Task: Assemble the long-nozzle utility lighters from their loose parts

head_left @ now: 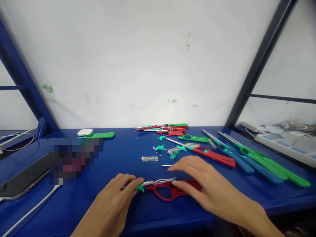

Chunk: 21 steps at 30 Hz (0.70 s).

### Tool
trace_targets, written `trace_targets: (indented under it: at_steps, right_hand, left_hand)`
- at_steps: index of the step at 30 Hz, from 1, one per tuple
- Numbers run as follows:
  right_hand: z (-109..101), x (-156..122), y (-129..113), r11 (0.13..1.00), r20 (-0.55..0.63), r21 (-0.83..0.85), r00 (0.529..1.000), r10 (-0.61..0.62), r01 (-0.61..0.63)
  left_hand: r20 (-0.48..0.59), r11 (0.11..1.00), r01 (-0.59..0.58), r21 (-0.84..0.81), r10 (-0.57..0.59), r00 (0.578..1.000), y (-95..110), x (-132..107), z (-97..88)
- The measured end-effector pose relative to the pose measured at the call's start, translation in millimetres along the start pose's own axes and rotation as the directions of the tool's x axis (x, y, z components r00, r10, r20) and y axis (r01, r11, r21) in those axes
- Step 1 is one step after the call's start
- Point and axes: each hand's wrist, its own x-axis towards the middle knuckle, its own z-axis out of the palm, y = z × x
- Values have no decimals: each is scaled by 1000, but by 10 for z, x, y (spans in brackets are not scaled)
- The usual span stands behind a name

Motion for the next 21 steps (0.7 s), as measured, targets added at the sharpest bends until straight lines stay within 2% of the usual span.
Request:
trace_targets:
  at_steps: [4, 9, 11, 16, 21]
  right_hand:
    - [101, -195, 133, 987, 39, 107, 992, 118, -121]
    - [162, -274, 180, 976, 48, 137, 986, 161, -166]
    - [146, -260, 160, 977, 57, 146, 987, 148, -155]
    - [90, -186, 89, 978, 172, 141, 977, 129, -154]
    - [91, -176, 99, 978, 196, 168, 976, 90, -124]
  left_hand:
    - [16, 999, 20, 31, -20, 1000, -21, -23, -28]
    - [-13, 996, -9, 90, 10, 1000, -31, -45, -3]
    - [6, 999, 8, 36, -8, 1000, -13, -16, 6]
    - [72, 986, -9, -164, 21, 997, 19, 90, -24]
    - [42, 973, -63, -220, 74, 996, -13, 117, -2]
